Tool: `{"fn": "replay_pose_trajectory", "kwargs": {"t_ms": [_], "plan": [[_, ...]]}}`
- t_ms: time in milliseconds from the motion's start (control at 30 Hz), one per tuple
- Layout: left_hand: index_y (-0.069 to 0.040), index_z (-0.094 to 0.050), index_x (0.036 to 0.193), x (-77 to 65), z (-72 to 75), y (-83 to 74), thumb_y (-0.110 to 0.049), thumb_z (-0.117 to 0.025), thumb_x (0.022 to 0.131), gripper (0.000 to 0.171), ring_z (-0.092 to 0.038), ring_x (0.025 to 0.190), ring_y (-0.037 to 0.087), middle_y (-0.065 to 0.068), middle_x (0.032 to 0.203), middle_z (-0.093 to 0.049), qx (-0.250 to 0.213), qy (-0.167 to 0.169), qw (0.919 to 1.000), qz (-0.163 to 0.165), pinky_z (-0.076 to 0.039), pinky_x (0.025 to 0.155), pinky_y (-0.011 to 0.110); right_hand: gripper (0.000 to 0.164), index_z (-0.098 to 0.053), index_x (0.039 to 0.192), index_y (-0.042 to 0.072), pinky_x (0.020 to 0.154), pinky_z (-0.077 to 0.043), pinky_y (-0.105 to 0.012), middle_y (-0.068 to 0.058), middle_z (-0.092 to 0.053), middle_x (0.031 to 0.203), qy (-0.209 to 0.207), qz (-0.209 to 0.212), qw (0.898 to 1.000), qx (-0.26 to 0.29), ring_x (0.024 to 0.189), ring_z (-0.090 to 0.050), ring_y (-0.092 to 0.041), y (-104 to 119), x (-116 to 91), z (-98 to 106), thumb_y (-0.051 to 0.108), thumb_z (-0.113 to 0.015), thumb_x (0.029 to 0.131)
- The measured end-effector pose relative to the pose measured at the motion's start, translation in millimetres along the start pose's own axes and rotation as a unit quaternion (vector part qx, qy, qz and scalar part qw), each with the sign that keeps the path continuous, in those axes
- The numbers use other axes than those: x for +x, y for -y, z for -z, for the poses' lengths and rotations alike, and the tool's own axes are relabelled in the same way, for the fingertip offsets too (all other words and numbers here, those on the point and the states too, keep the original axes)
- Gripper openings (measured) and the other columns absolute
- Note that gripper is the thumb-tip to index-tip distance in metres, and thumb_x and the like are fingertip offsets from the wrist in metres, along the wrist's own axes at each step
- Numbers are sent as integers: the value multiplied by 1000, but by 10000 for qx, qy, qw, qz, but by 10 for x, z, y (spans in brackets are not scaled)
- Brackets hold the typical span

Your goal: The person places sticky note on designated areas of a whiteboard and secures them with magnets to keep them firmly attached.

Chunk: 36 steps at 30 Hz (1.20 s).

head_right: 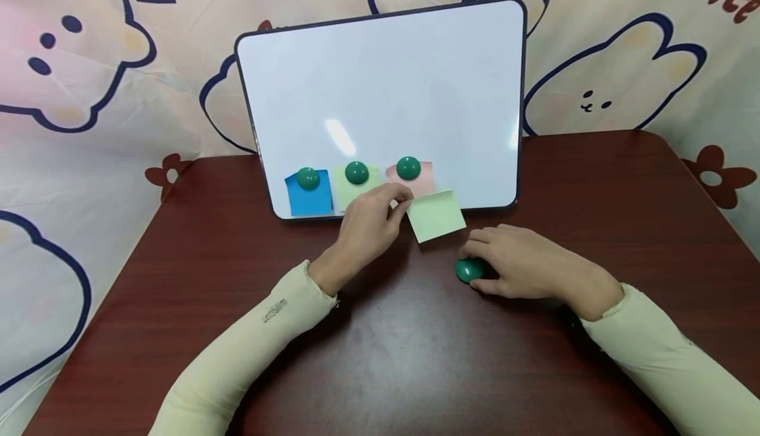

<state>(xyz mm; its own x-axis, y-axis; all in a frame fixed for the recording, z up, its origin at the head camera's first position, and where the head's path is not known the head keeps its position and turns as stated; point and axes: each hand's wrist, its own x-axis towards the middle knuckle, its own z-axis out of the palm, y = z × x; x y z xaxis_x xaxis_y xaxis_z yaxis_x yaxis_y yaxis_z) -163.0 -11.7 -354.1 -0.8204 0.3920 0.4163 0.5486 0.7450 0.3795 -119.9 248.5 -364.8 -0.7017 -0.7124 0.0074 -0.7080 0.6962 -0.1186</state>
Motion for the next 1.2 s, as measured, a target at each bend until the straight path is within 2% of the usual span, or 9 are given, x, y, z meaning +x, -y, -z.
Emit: {"fn": "replay_pose_trajectory", "kwargs": {"t_ms": [400,733,900,1200], "plan": [[-16,-75,102,89,-32,-21,-15,-66,96,11,-66,74,10,-3,97,-73,-124,-277,9995,-87,-50,61,23,36,-68,114,26,78,-54,-30,14,-62,105,-221,148,9996,-27,87,-54,-2,-11,-17,3,38,-78,82],[-17,-69,100,140,-63,-67,-21,-67,96,6,-67,73,10,-5,101,-76,-68,-32,10000,59,-46,57,21,37,-67,115,25,77,-53,-29,14,-61,106,-126,200,9997,-8,85,-53,-2,13,-7,-37,39,-78,82],[-18,-70,99,171,-106,-74,-22,-67,96,5,-66,74,9,-6,99,-75,-42,-66,10000,52,-48,59,22,36,-67,114,25,75,-52,-28,14,-60,103,-232,336,9992,-8,84,-52,-1,25,0,-50,38,-79,82],[-20,-71,95,282,-155,-109,-26,-68,96,7,-65,76,8,-5,94,-70,113,-222,9997,-3,-49,59,21,37,-67,115,25,77,-53,-28,15,-61,105,-173,311,9994,-43,85,-52,-1,3,-5,-24,40,-78,83]]}}
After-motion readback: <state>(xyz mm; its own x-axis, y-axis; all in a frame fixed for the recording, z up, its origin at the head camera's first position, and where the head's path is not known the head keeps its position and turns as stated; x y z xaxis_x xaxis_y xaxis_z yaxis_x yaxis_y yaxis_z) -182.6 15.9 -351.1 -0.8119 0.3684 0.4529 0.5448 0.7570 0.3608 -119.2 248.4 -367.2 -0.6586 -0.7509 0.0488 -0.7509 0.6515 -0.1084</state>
